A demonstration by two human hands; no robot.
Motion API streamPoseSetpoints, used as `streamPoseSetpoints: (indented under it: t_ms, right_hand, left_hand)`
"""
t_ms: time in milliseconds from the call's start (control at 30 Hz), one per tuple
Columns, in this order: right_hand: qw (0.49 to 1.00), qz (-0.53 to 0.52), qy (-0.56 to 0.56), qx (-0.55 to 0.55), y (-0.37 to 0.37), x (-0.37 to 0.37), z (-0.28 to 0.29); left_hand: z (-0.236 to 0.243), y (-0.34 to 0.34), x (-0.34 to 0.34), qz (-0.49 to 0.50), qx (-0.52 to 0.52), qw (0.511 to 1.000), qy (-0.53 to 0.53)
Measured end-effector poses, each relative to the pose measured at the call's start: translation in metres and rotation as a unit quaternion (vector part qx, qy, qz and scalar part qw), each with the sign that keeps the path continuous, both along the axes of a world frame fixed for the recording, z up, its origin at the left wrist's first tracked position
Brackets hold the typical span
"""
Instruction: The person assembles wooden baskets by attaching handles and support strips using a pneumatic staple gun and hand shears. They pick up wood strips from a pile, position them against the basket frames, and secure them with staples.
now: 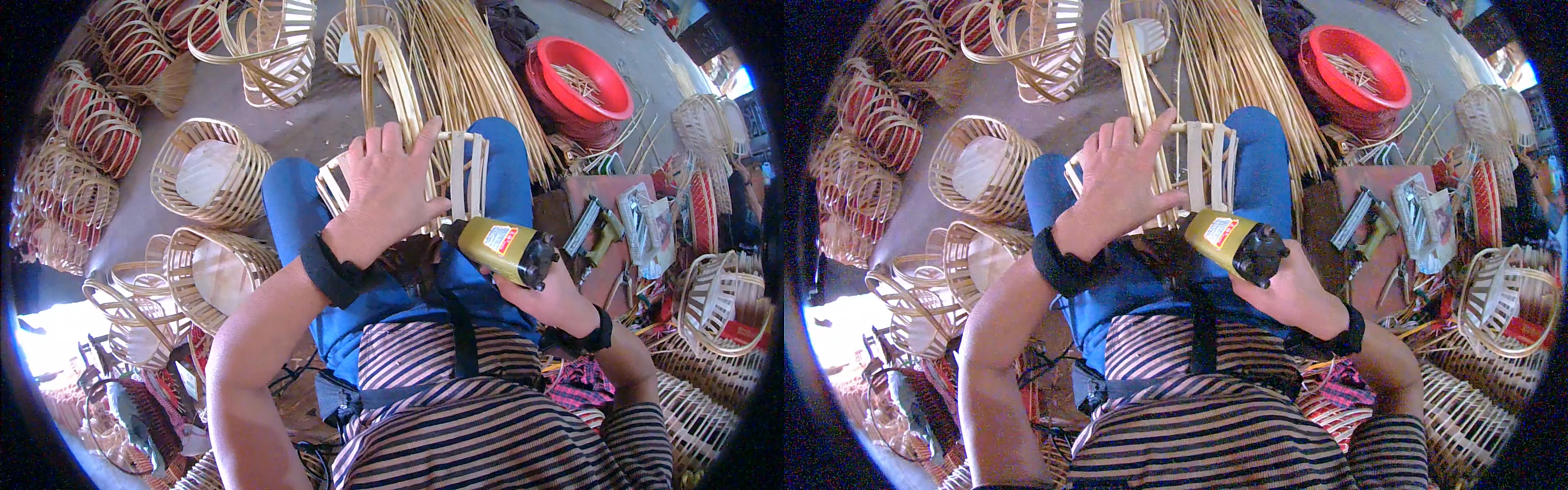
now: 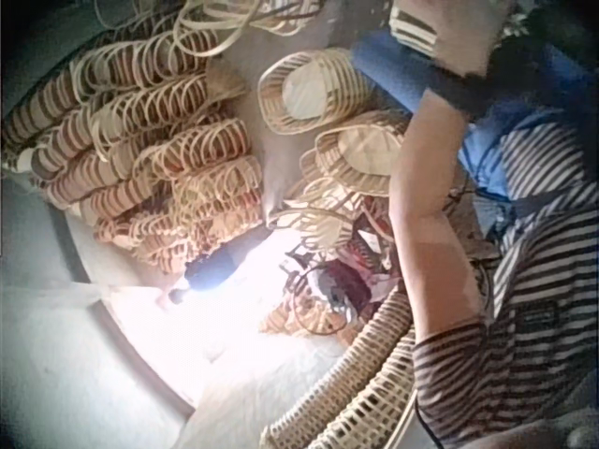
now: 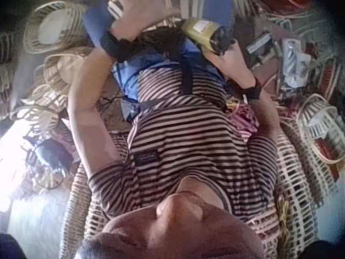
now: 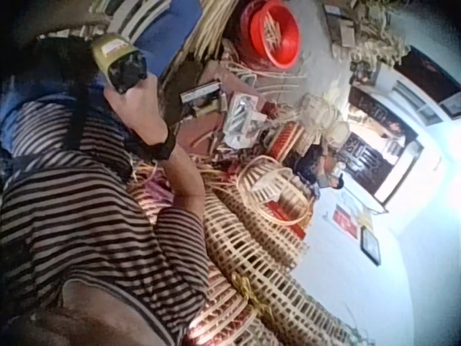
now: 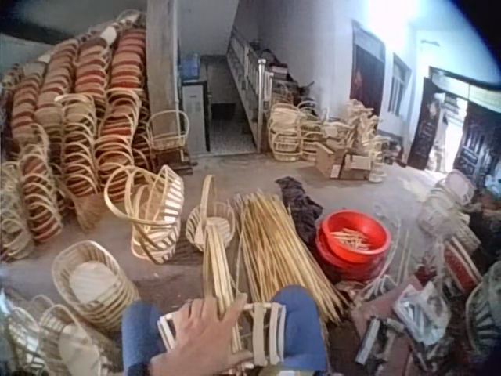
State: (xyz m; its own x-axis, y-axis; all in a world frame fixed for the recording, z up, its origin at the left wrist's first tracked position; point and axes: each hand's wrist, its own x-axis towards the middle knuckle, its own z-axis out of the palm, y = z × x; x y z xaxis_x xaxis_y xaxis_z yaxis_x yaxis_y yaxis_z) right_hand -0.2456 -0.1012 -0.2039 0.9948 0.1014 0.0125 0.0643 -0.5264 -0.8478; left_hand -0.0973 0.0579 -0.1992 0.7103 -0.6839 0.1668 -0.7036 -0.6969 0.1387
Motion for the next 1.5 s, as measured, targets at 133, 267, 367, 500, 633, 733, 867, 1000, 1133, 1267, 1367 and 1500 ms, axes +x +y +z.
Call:
streamPoseSetpoints:
  t_ms: [133,267,367,500,633,733,867,1000,1133,1267,1367,1500]
  right_hand:
    - [0.995,-0.041,0.055,0.07,0.006,-0.004,0.018]
    - [0.983,-0.089,0.063,0.147,0.0,0.022,0.031]
    - [0.983,-0.08,0.032,0.161,0.0,0.036,0.026]
    - [0.979,-0.078,0.042,0.185,0.0,0.042,0.022]
    - [0.985,-0.063,0.023,0.16,0.005,0.047,0.019]
    - [0.989,-0.028,0.003,0.148,0.005,0.045,0.013]
    - [0.957,-0.164,0.033,0.236,-0.021,0.014,0.017]
    - [0.935,-0.317,0.125,0.099,-0.079,-0.043,-0.023]
    - [0.84,-0.451,0.154,-0.258,-0.093,-0.111,-0.107]
    - [0.778,-0.505,0.192,-0.322,-0.088,-0.154,-0.152]
    - [0.733,-0.533,0.203,-0.37,-0.089,-0.158,-0.171]
    - [0.683,-0.552,0.152,-0.453,-0.123,-0.16,-0.172]
  left_hand:
    - [0.0,0.006,0.008,0.008,-0.063,0.997,0.032]
    - [0.003,0.01,0.005,0.039,-0.105,0.99,0.085]
    - [-0.001,0.009,-0.007,0.031,-0.116,0.991,0.06]
    - [0.002,0.008,-0.009,0.031,-0.111,0.989,0.096]
    - [-0.001,0.012,-0.008,0.031,-0.115,0.989,0.083]
    - [-0.001,0.014,-0.005,0.036,-0.115,0.989,0.09]
    - [-0.003,0.018,0.001,0.054,-0.104,0.989,0.089]
    - [0.007,0.031,0.015,0.078,-0.141,0.974,0.159]
    - [0.005,0.046,0.024,0.091,-0.164,0.964,0.189]
    - [0.002,0.053,0.03,0.066,-0.202,0.958,0.191]
    - [-0.006,0.059,0.037,0.07,-0.238,0.933,0.261]
    - [-0.003,0.068,0.036,0.055,-0.222,0.944,0.236]
